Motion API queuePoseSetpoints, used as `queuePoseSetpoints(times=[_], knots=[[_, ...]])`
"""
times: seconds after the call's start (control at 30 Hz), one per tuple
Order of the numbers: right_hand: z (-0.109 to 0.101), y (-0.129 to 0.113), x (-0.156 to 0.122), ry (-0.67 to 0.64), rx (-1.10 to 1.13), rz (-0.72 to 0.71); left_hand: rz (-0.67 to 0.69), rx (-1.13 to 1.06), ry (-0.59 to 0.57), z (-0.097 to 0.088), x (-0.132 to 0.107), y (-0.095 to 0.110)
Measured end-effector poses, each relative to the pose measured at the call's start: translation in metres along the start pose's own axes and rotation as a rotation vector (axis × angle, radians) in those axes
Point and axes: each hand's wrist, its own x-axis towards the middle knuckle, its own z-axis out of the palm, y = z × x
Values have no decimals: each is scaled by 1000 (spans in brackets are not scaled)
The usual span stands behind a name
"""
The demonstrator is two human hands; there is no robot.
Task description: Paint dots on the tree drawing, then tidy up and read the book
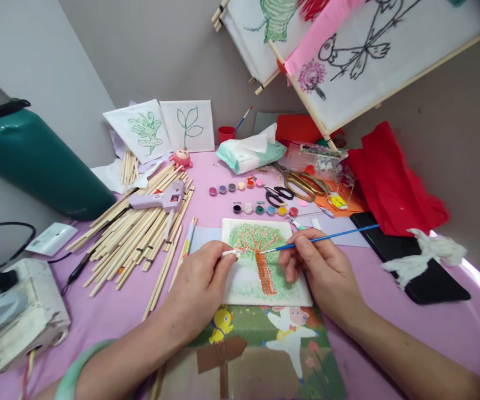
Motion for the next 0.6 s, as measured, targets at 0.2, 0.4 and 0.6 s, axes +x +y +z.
queuePoseSetpoints(times=[0.2, 0.4, 0.6], knots=[[0, 4, 7, -13, 15, 8, -51, -22, -47, 1, -4, 3], [-8, -17, 42, 35, -272, -184, 61, 165, -75, 3, -9, 3], [-7, -23, 89, 48, -812, -371, 176, 281, -152, 8, -9, 1]])
